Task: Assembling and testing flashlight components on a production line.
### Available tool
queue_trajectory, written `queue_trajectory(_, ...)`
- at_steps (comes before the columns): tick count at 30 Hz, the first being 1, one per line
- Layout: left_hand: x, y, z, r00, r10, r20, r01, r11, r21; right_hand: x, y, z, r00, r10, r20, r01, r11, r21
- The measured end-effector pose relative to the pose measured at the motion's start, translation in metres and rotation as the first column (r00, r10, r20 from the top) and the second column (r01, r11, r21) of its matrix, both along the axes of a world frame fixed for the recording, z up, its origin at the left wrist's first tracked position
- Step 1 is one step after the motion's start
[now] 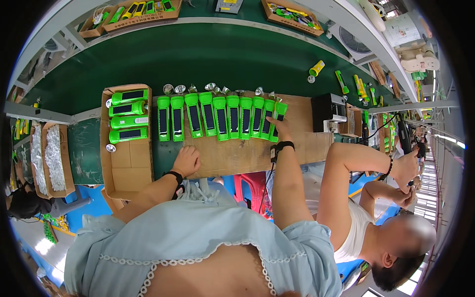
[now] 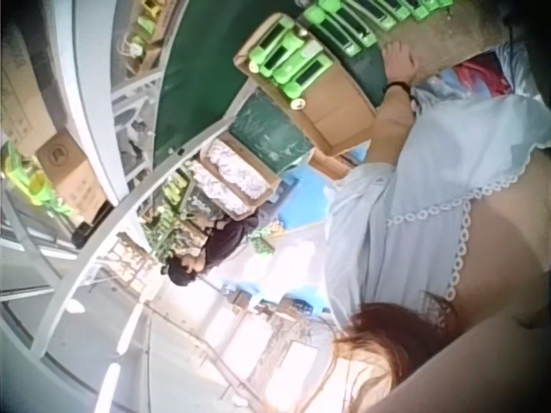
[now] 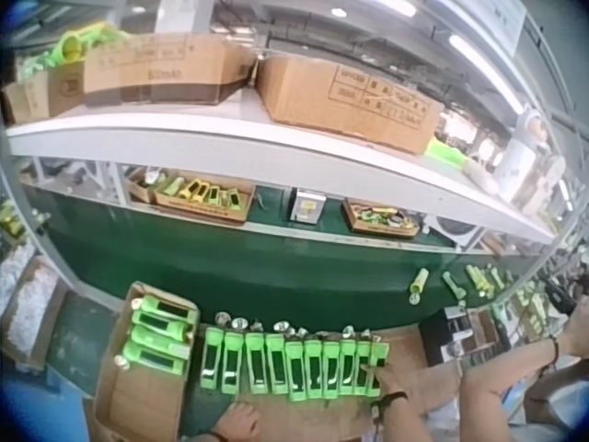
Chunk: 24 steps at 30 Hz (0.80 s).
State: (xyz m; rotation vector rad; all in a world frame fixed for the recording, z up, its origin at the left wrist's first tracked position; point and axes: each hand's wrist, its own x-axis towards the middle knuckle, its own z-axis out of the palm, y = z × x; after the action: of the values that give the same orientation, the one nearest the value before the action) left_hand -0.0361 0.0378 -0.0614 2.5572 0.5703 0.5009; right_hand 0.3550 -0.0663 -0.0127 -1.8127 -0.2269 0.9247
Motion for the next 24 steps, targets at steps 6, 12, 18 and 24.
queue_trajectory(6, 0.001, 0.0, 0.004, 1.0, -0.013, -0.016, 0.012, 1.0, -0.014, 0.002, 0.005, -0.017, 0.999, -0.053, -0.003, 0.053, 0.999, -0.013)
queue_trajectory(12, 0.001, 0.0, 0.005, 1.0, -0.017, 0.014, 0.017, 1.0, -0.007, -0.002, 0.011, -0.012, 0.983, 0.05, 0.178, -0.03, 0.993, -0.113)
queue_trajectory(18, 0.006, 0.0, 0.002, 1.0, -0.027, 0.002, 0.027, 1.0, -0.009, -0.002, 0.008, -0.016, 0.979, 0.049, 0.198, -0.019, 0.988, -0.151)
queue_trajectory(24, -0.001, -0.001, -0.001, 1.0, 0.006, -0.018, -0.006, 1.0, -0.007, -0.022, 0.026, 0.01, 0.94, 0.121, 0.318, -0.034, 0.963, -0.267)
